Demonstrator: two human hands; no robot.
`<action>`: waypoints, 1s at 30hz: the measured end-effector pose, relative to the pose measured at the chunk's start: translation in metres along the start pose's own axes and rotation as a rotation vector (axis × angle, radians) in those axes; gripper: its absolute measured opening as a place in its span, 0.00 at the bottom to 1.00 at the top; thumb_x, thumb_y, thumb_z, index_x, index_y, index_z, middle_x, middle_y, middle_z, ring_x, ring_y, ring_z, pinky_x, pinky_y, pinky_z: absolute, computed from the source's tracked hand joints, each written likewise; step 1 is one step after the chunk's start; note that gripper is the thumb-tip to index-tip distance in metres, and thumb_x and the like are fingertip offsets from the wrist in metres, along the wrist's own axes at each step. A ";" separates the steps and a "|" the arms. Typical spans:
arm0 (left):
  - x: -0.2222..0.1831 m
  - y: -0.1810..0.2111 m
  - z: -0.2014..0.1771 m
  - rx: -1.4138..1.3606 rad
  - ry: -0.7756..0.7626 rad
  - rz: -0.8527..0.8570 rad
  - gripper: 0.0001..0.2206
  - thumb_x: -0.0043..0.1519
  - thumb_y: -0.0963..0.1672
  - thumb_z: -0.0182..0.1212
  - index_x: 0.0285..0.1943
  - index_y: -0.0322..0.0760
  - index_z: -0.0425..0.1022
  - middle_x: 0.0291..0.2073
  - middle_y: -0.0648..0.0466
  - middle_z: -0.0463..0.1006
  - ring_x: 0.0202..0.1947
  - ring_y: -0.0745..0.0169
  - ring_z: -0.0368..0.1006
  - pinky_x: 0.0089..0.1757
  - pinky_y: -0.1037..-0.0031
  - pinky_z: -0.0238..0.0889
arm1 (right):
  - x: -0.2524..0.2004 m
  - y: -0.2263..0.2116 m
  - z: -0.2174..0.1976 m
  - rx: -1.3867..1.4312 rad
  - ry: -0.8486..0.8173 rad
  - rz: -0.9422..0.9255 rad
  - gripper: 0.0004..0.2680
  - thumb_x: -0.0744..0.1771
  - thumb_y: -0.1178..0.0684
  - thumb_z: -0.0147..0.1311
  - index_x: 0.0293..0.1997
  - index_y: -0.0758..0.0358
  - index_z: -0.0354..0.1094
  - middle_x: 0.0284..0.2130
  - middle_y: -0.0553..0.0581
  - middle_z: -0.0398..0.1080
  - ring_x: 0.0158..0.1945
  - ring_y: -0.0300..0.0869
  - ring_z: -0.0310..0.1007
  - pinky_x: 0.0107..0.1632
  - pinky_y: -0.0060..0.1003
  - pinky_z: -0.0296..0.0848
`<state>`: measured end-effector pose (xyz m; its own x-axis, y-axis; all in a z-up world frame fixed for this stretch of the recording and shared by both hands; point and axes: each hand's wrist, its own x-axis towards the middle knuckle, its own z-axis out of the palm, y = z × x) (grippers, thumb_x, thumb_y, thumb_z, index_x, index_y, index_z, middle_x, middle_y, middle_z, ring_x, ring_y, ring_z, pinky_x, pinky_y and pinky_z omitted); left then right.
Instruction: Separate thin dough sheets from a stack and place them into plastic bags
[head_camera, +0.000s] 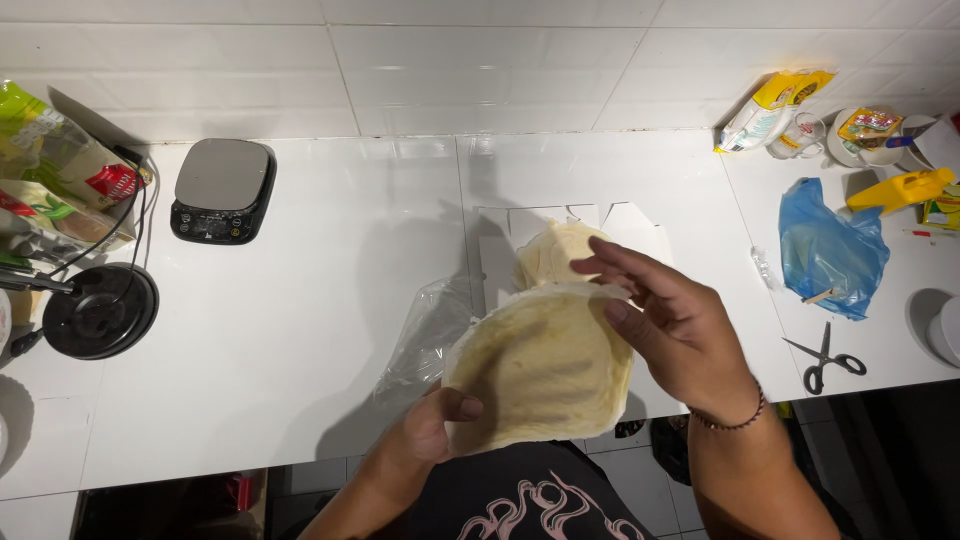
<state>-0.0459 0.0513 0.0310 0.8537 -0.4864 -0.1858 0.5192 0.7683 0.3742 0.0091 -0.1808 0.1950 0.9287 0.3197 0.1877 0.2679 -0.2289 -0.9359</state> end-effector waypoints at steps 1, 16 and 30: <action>-0.002 0.003 0.004 0.001 -0.002 -0.002 0.34 0.42 0.40 0.57 0.64 0.20 0.69 0.50 0.32 0.79 0.53 0.26 0.74 0.54 0.42 0.68 | 0.002 -0.002 -0.003 -0.001 0.003 -0.001 0.19 0.68 0.60 0.49 0.69 0.65 0.59 0.58 0.65 0.73 0.63 0.44 0.71 0.62 0.36 0.71; 0.026 0.011 0.095 0.966 0.455 0.669 0.05 0.59 0.39 0.65 0.42 0.33 0.81 0.31 0.50 0.85 0.29 0.66 0.78 0.30 0.79 0.74 | -0.009 0.048 0.006 0.289 0.188 0.329 0.02 0.66 0.64 0.60 0.36 0.69 0.79 0.30 0.55 0.78 0.37 0.39 0.74 0.45 0.33 0.73; 0.035 -0.003 0.089 1.046 0.398 0.467 0.11 0.64 0.44 0.61 0.31 0.35 0.84 0.16 0.65 0.69 0.21 0.77 0.59 0.24 0.78 0.55 | -0.023 0.062 0.039 0.226 0.190 0.409 0.02 0.68 0.63 0.56 0.39 0.66 0.75 0.31 0.52 0.73 0.37 0.36 0.70 0.44 0.29 0.72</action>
<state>-0.0211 -0.0051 0.1037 0.9981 0.0512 -0.0347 0.0327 0.0387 0.9987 -0.0053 -0.1670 0.1208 0.9819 0.0673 -0.1769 -0.1707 -0.0886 -0.9813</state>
